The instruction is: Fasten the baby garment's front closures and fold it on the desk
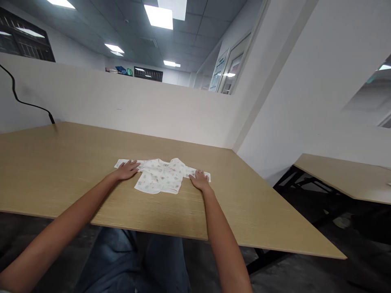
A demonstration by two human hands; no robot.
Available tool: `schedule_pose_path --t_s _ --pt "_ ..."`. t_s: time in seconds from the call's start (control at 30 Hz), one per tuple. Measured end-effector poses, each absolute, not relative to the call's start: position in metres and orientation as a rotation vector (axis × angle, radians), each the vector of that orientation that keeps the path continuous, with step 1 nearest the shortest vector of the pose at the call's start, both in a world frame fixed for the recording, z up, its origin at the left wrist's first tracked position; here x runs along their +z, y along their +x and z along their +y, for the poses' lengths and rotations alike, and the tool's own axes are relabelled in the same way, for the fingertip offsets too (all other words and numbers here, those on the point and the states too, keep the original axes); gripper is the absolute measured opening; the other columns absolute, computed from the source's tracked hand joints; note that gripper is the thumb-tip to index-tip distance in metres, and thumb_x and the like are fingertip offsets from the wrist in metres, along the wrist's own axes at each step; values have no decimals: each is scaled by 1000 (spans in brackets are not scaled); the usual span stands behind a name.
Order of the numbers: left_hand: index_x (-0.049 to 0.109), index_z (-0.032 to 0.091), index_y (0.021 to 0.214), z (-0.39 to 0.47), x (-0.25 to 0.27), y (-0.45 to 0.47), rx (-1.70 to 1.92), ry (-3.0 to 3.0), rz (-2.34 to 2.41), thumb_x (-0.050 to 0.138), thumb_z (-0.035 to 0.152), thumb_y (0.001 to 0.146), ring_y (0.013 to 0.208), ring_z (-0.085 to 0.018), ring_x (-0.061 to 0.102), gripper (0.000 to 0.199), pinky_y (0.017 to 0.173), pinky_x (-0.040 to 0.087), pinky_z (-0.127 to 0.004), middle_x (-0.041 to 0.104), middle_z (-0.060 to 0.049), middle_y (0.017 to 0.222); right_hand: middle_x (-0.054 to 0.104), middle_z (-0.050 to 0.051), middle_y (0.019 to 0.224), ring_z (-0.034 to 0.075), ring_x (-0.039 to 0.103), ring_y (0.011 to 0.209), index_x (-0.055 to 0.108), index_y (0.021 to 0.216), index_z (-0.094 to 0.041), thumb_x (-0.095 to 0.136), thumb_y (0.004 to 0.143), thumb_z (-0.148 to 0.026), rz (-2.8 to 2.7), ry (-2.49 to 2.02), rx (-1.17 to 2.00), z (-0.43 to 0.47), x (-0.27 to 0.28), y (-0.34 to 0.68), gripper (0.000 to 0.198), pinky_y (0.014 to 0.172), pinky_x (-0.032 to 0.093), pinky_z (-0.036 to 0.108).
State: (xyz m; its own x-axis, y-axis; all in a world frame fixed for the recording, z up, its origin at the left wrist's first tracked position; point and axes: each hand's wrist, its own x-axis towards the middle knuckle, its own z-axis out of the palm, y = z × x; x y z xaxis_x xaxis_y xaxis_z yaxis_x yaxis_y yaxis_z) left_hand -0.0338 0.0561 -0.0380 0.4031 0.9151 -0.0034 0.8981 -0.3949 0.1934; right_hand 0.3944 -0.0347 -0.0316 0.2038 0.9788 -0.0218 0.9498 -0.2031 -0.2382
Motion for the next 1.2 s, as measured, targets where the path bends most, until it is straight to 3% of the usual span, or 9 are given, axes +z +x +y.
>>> schedule_pose_path --t_s 0.7,0.93,1.2 --pt "31 28 157 54 -35 -34 152 2490 1610 18 59 97 154 -31 11 68 121 12 -58 18 -3 166 24 15 164 28 17 153 36 154 -12 31 100 -55 -1863 -2299 233 -35 -32 395 69 123 9 49" --pt "31 30 157 55 -35 -34 144 2494 1630 18 59 98 154 -31 12 68 121 14 -58 18 -3 166 26 14 163 30 19 152 41 150 -14 31 100 -55 -1880 -2274 244 -38 -28 393 66 121 14 49" --pt "31 31 157 59 -39 -35 161 2490 1623 19 60 98 154 -31 12 67 121 13 -59 18 -3 166 25 14 164 29 16 153 35 154 -12 30 100 -54 -1888 -2282 226 -37 -31 394 69 122 12 50"
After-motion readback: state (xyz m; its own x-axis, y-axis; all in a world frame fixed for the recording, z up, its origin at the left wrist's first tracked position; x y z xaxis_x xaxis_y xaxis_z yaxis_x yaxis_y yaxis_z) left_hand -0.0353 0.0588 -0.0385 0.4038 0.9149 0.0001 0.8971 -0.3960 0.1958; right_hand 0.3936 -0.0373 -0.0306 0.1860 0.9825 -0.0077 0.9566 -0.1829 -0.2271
